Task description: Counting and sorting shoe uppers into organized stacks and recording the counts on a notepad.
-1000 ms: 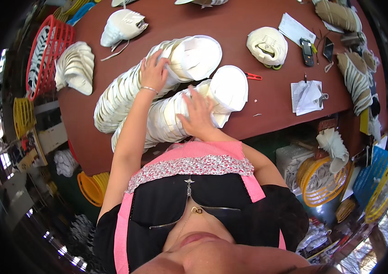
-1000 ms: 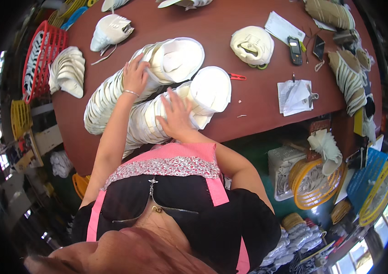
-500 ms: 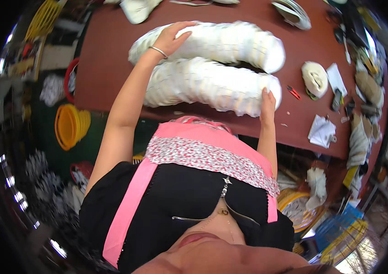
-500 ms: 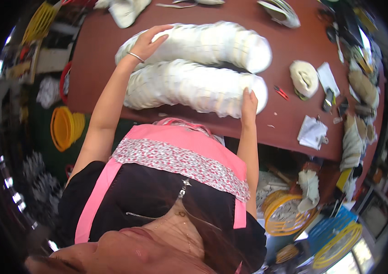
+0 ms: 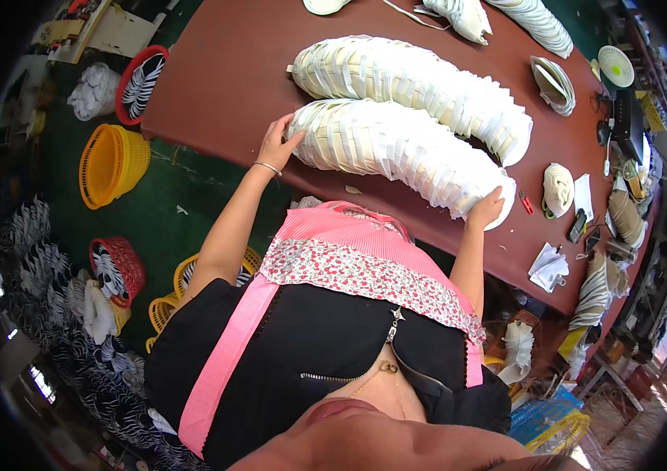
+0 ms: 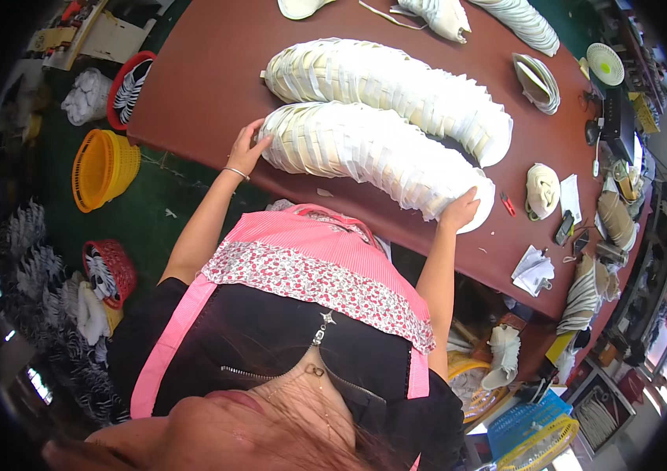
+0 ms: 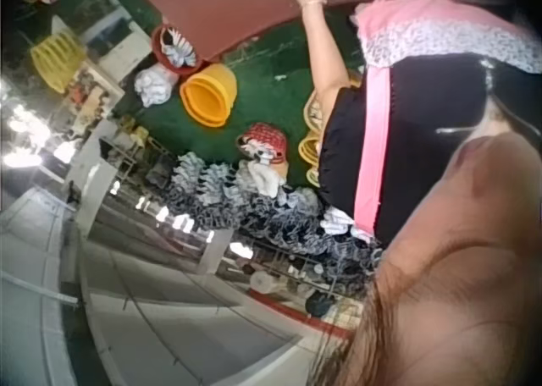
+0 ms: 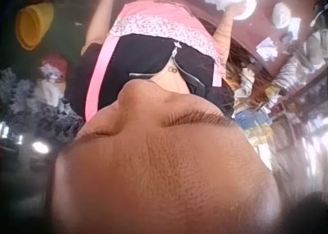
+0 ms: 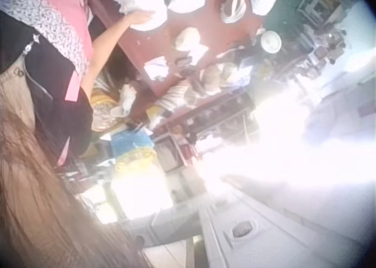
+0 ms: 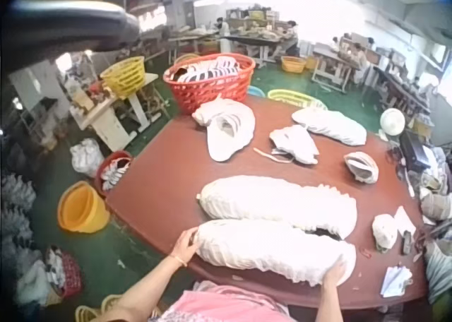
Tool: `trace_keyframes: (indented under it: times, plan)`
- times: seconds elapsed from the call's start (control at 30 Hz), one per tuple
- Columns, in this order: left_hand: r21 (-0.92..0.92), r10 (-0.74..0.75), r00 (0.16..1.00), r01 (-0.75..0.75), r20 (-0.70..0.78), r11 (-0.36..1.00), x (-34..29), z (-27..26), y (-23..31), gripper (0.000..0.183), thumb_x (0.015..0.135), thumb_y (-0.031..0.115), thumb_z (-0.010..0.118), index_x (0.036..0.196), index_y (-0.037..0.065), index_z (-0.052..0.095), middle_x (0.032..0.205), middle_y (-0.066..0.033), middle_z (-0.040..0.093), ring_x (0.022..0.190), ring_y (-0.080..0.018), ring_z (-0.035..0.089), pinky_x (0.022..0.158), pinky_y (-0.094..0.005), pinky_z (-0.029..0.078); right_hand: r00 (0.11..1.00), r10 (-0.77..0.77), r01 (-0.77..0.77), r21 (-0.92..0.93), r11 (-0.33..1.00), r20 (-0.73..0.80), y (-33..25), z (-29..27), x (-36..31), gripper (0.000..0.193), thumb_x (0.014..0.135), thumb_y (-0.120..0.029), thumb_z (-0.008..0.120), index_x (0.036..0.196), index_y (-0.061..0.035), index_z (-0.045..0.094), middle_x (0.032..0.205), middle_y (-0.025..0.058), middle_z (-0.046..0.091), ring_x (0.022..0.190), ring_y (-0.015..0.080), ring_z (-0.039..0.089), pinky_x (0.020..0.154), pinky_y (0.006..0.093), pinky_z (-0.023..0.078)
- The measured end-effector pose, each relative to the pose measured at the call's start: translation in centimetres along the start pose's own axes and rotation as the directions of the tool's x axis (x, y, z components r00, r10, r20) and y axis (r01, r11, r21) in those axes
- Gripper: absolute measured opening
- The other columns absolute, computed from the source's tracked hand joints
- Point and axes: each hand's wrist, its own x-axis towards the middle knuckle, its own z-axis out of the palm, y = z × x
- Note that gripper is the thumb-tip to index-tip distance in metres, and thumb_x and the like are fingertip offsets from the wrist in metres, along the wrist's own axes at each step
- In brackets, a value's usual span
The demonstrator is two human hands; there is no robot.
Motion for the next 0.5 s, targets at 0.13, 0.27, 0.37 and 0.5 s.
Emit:
trace_keyframes:
  times: [0.13,0.27,0.37,0.5]
  plan:
    - [0.09,0.221,0.975,-0.216,-0.039,0.972,0.4,0.3,1.0,0.053,0.089,0.025,0.067,0.138,0.011,0.053,0.136,-0.0221,0.051,0.126,-0.037,0.05,0.107,-0.0443,0.04,0.999,0.009,-0.008,0.013,1.0,-0.043,-0.1,0.1,-0.7,0.058,0.103,-0.044,0.041,0.11,0.0109,0.058,0.109,0.0298,0.065,0.102,0.0436,0.062,0.09,0.0475,0.046]
    - [0.397,0.505,0.844,-0.533,0.181,0.748,1.2,-0.6,4.0,0.052,0.088,0.017,0.063,0.139,0.022,0.054,0.144,-0.0204,0.045,0.13,-0.0379,0.046,0.109,-0.0498,0.037,0.995,-0.027,0.02,-0.077,0.997,-0.095,0.5,-0.1,-0.8,0.058,0.104,-0.044,0.04,0.11,0.0106,0.058,0.109,0.0305,0.065,0.102,0.0447,0.062,0.091,0.0484,0.046]
    - [0.472,0.492,0.839,-0.539,0.231,0.698,1.3,-0.7,5.5,0.049,0.088,0.019,0.063,0.136,0.025,0.058,0.144,-0.0195,0.045,0.131,-0.0386,0.044,0.109,-0.0522,0.035,0.996,-0.015,0.006,-0.102,0.995,-0.089,0.2,0.0,-1.0,0.059,0.104,-0.045,0.039,0.11,0.0109,0.058,0.109,0.032,0.064,0.102,0.0467,0.061,0.091,0.0495,0.045]
    - [0.505,0.391,0.916,-0.383,0.095,0.774,0.8,0.5,7.3,0.046,0.09,0.048,0.061,0.124,0.018,0.065,0.145,-0.0205,0.045,0.133,-0.0397,0.041,0.11,-0.0538,0.032,0.994,-0.027,0.02,-0.07,0.997,-0.109,0.7,0.1,-0.9,0.059,0.103,-0.045,0.039,0.11,0.0107,0.057,0.108,0.0336,0.064,0.102,0.049,0.06,0.09,0.0509,0.045]
